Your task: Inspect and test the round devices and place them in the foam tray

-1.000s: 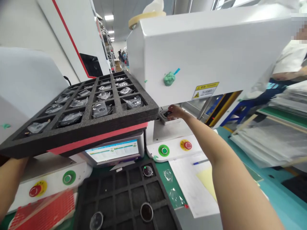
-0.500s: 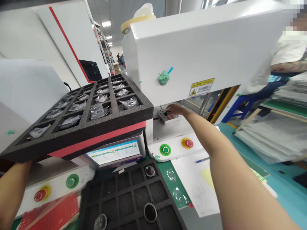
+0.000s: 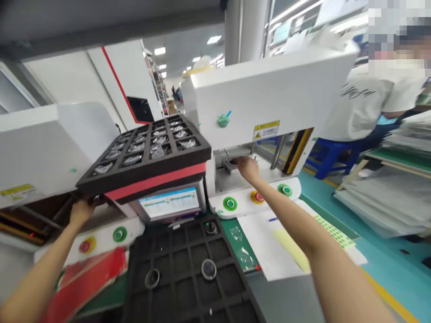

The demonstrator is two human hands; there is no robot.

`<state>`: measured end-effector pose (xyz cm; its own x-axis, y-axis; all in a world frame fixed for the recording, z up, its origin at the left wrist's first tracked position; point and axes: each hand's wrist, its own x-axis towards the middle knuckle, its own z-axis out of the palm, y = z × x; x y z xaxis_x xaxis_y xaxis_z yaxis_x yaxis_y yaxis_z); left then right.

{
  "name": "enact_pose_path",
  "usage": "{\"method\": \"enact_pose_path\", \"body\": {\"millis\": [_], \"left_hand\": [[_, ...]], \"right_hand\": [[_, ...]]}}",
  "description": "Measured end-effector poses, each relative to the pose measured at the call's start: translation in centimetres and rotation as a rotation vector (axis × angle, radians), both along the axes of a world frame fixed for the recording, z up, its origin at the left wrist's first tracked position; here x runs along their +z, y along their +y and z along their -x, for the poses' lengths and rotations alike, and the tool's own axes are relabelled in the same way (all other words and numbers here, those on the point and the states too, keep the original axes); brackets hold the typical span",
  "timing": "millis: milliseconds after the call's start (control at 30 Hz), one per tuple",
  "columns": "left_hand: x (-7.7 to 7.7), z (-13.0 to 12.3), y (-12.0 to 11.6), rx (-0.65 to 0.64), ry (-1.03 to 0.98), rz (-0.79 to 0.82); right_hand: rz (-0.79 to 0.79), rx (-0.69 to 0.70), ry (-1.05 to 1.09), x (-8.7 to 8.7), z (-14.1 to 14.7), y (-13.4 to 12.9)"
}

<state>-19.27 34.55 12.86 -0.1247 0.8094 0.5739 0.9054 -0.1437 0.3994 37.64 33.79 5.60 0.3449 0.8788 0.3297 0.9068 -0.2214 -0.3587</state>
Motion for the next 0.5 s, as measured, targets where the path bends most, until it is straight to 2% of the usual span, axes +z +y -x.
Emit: {"method": "enact_pose_path", "body": {"millis": [100,200,300,367,500], "left_hand": [[-5.0,1.2,-5.6,-0.016,0.0,0.078],[-8.3,-0.3,-11.3,-0.122,-0.012,0.09],[-9.5,-2.6,-16.2,-0.208,-0.023,0.008],[-9.6,-3.4,-19.3,-0.253,-0.018,-0.065],[-10.2,-3.1,-25.7,-0.29,0.006,-0.178]], "right_hand": [[0.19,0.103,-0.067,-3.8,3.8,-5.3],[0.358,0.321,-0.14,-6.5,9.7,-8.2],[0.45,0.507,-0.204,-7.9,16.2,-8.1],[0.476,0.559,-0.237,-8.2,19.6,-7.3],[0.496,0.567,-0.283,-8.0,22.8,-6.1]]}}
